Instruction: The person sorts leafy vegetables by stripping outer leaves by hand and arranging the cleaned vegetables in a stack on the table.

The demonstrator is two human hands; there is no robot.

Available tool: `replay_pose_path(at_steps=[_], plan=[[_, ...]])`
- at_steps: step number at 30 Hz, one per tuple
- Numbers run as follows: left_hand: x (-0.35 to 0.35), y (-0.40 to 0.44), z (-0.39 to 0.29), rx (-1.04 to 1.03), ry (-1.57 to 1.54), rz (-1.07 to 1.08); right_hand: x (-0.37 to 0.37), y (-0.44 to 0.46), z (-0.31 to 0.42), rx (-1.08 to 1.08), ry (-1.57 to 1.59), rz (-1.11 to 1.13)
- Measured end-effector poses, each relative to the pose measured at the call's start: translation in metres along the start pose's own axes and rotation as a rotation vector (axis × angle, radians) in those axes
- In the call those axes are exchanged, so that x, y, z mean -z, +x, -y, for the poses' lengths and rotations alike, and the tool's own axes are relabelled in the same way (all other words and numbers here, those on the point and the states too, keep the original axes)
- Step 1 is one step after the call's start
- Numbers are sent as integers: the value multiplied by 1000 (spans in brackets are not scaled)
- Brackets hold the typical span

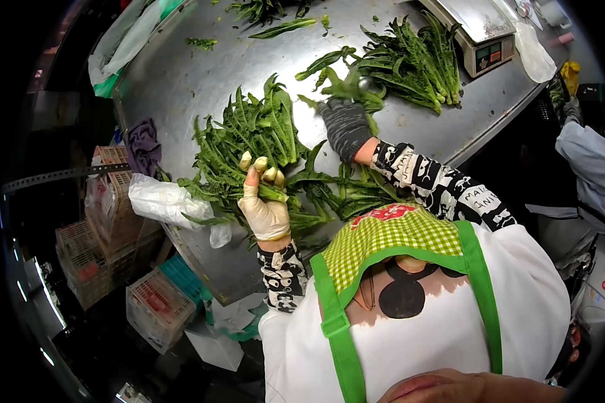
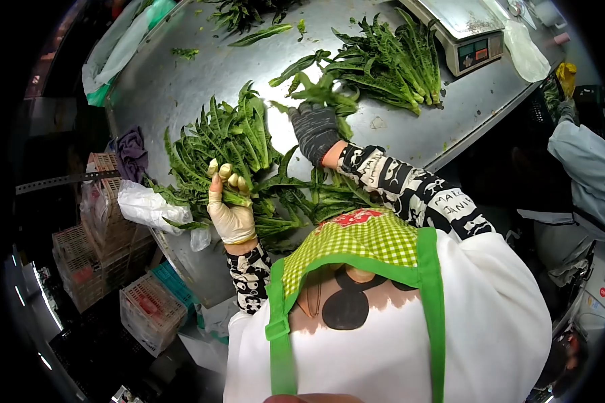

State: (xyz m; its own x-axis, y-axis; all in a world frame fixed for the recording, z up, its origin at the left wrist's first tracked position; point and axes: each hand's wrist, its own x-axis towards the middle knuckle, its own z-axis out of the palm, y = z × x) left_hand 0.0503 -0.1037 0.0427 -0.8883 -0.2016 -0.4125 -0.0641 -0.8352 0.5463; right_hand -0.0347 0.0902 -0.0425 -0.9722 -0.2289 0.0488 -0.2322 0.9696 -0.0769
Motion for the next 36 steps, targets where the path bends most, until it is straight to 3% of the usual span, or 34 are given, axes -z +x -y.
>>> replay_pose_path(at_steps=[2, 4, 5, 6, 8, 10, 12, 15, 16, 18, 20, 22, 24, 26, 28, 29, 32, 33, 36], plan=[[-6, 1, 8, -35, 47, -17, 4, -5, -5, 64, 43, -149], [-17, 0, 15, -46, 126, -64, 20, -5, 5, 207, 336, -121], [-6, 5, 18, -27, 156, -28, 36, -2, 17, 48, 535, 306], [-1, 8, 19, -13, 188, 8, 52, -2, 26, -32, 644, 468], [-23, -3, 16, -62, 203, 92, 17, 2, 39, -70, 641, 422], [-31, -5, 16, -98, 181, 30, -7, 12, 49, -113, 717, 274], [-9, 3, 18, -28, 275, 68, 7, 19, 51, -258, 851, 394], [-8, 5, 20, -37, 238, 68, -7, 25, 48, -340, 951, 359], [-13, 3, 20, -45, 196, 67, -12, 25, 46, -359, 966, 181], [-14, 4, 20, -29, 181, 12, -4, 21, 22, -369, 1227, 332], [-6, 12, 22, 32, 240, -91, -6, 19, 5, -313, 1461, 279], [-4, 19, 27, 107, 242, -56, 26, 12, -6, -276, 1698, 389], [-12, 23, 36, 169, 218, -41, 52, 2, -11, -62, 1757, 253], [-8, 30, 43, 240, 237, 23, 58, -1, -15, 34, 1754, 268], [-16, 34, 56, 183, 252, 114, 92, 0, -18, 23, 1254, 418], [-14, 38, 63, 127, 295, 118, 77, -4, -18, 83, 1208, 235], [-20, 48, 70, -32, 316, 27, 74, -13, -10, -50, 1432, 45], [-29, 47, 67, -25, 271, -66, 88, -14, -14, -116, 1327, 117], [-34, 46, 50, -2, 230, -181, 110, -32, -18, -113, 1497, 130]])
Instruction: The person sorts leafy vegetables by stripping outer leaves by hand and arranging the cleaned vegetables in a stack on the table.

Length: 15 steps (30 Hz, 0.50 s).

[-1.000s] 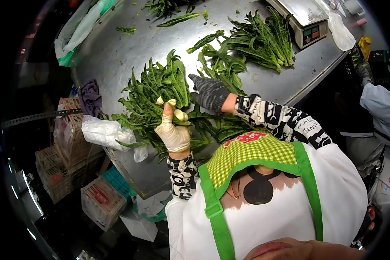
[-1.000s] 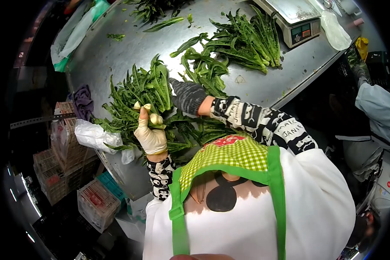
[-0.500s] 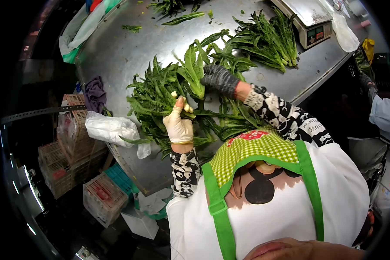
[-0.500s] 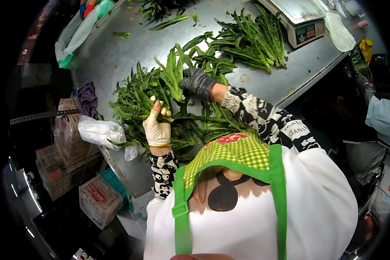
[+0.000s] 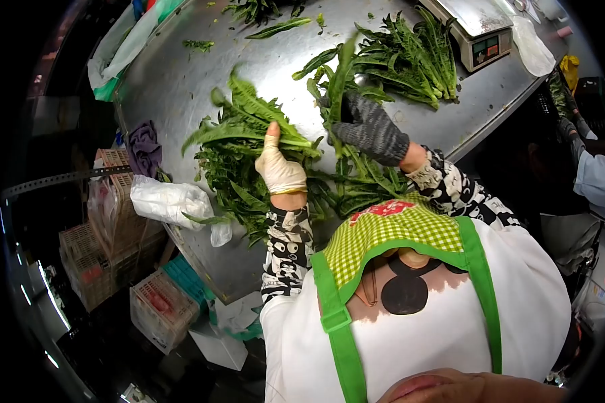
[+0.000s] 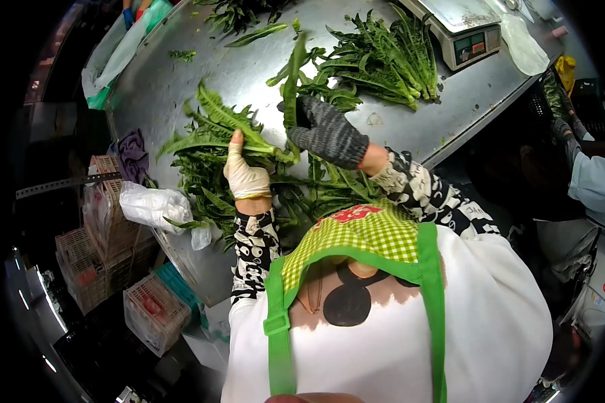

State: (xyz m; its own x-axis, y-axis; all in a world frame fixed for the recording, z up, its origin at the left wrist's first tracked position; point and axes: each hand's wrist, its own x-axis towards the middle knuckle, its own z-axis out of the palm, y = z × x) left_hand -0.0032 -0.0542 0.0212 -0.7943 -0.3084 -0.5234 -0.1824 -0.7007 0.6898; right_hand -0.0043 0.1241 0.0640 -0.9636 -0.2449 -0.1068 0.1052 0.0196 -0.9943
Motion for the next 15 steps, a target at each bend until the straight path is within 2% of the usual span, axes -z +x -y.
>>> replay_pose_path(at_steps=[1, 4, 9, 12, 13, 14, 15], plan=[[-1, 1, -4, 2, -21, -20, 4, -1, -17, -42, 90, 47], [2, 4, -3, -28, 20, -35, 8, -4, -21, -94, -687, 14], [-8, -11, 9, -63, 118, 51, -12, -9, -17, 253, -953, 7], [-2, -12, 18, -14, 96, 97, -14, -4, -23, 121, -839, 19], [2, -12, 15, 78, 14, 187, -11, -2, -27, 211, -780, -42], [5, -11, 12, 170, -69, 275, -9, -1, -29, 168, -628, -27], [3, -12, 12, 172, -84, 259, -7, -1, -31, 126, -475, -10]])
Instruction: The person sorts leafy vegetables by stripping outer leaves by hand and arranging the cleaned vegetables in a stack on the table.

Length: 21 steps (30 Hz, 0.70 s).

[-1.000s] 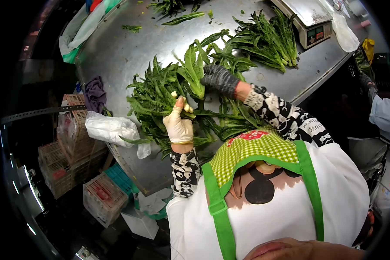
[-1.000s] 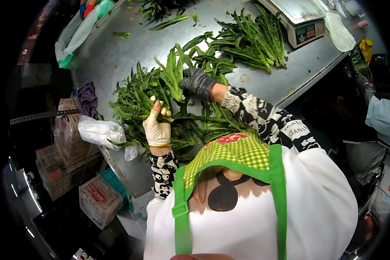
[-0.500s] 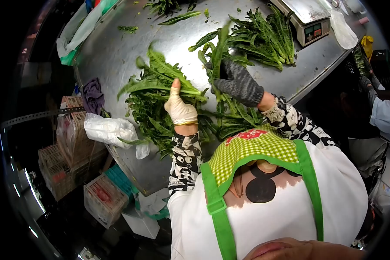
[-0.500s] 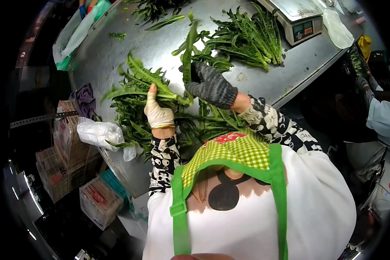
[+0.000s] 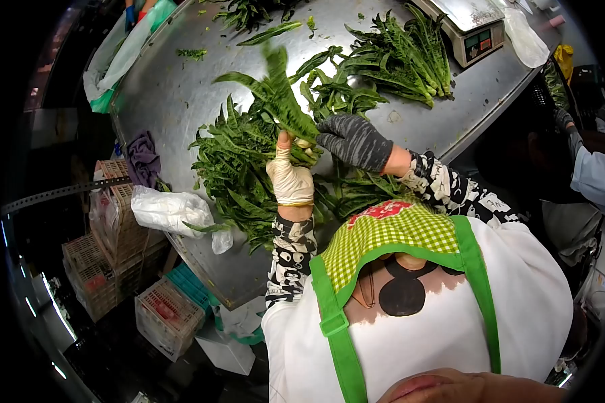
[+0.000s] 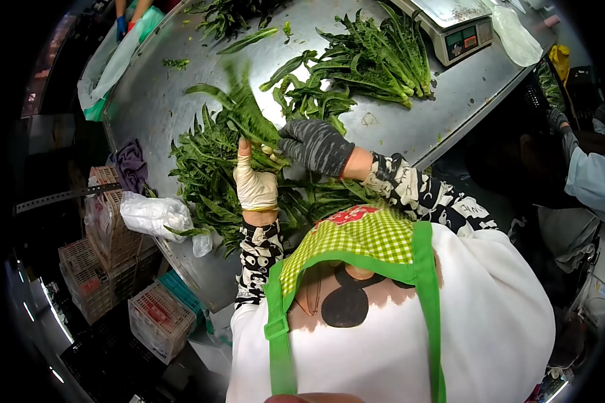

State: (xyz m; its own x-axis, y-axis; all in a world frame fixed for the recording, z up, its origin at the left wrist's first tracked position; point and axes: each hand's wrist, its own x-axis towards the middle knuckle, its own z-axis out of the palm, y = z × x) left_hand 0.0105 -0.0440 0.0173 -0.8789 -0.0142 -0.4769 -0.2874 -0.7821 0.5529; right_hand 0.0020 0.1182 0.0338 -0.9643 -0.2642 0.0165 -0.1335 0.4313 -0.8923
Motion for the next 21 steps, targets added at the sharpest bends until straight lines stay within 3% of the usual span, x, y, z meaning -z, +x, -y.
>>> replay_pose_path(at_steps=[2, 6, 9, 10, 13, 15, 18, 20, 21], plan=[[-5, 0, 1, 3, -33, -35, 2, -1, 3, -111, 168, 55], [2, 2, 7, 101, -24, 26, -12, -3, -13, -64, 271, 70], [6, 6, 9, 112, -72, 66, -4, -1, -5, -289, 312, 4], [4, 5, 12, 127, -125, 14, -5, -2, -6, -362, 481, -4], [5, 6, 20, 122, -168, 9, -12, -1, -24, -365, 461, -29], [5, 2, 22, 110, -182, 35, -18, -1, -44, -132, 264, -107], [-2, -4, 17, 35, -274, 117, -17, -4, -49, -602, 748, -149], [-4, -8, 6, 4, -249, 160, -1, -13, -52, -284, 325, 199], [-6, -10, 2, -10, -205, 181, 7, -15, -40, -402, 211, 314]])
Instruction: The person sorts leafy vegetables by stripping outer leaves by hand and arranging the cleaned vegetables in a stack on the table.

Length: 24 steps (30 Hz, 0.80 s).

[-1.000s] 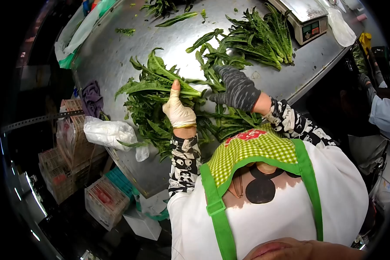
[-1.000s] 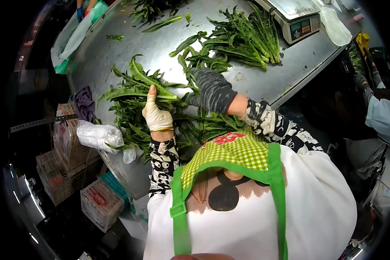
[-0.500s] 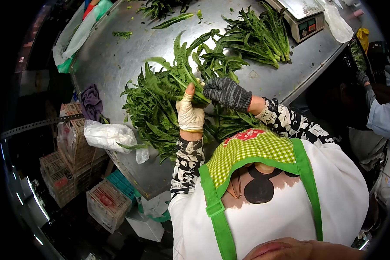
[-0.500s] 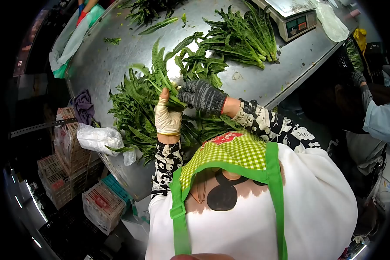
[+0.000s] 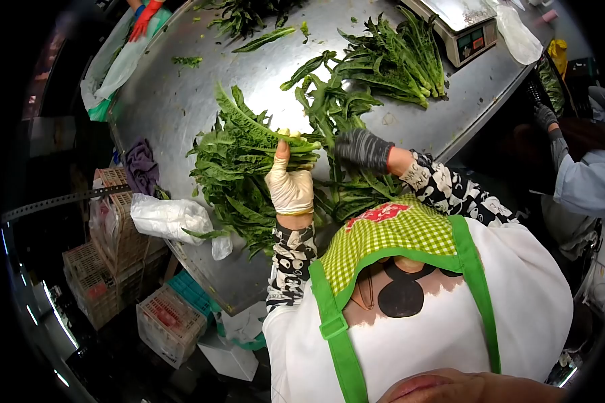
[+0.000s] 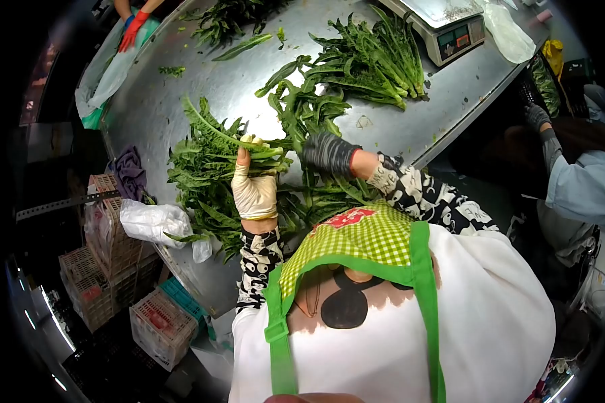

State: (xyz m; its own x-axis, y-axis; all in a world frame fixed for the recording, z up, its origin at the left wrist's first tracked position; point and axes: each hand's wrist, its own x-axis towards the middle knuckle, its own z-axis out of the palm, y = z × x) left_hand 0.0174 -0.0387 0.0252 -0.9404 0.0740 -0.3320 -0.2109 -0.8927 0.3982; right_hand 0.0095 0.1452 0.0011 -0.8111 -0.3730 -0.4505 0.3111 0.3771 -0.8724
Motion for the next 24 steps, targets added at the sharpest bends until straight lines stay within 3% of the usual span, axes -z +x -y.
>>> replay_pose_path(at_steps=[1, 2, 6, 7, 9, 10, 11, 12, 14, 15, 19, 21, 23, 24], plan=[[-2, -2, -1, -18, 114, -86, 3, -8, 11, -134, -124, 94], [2, 0, 0, -60, 169, -154, 3, -13, 16, -60, -418, 44], [-6, -4, 15, -143, 497, -191, -2, -19, 28, 412, -216, -303], [-3, -1, 24, -218, 733, -200, 0, -25, 37, 404, -241, -296], [-1, -7, 45, -173, 677, -40, 0, -35, 63, 408, -315, -302], [-8, -11, 57, -286, 611, 84, -6, -39, 63, 400, -401, -391], [29, -2, 60, -103, 837, 162, -5, -37, 61, 404, -349, -395], [25, -7, 69, -19, 452, 73, -4, -33, 56, 411, -301, -400], [0, -14, 65, -241, 1082, 288, -6, -31, 38, 338, -106, -457], [-14, -18, 67, -154, 962, 317, -5, -32, 32, 298, -5, -480], [-16, -21, 65, -249, 1263, 398, 9, -43, 45, 476, 228, -515], [-32, -27, 59, -320, 1347, 416, 24, -33, 42, 866, 133, -629], [-19, -23, 61, -256, 1190, 398, 62, -36, 40, 741, -494, -838], [-12, -21, 63, -179, 1079, 357, 79, -32, 36, 701, -407, -841]])
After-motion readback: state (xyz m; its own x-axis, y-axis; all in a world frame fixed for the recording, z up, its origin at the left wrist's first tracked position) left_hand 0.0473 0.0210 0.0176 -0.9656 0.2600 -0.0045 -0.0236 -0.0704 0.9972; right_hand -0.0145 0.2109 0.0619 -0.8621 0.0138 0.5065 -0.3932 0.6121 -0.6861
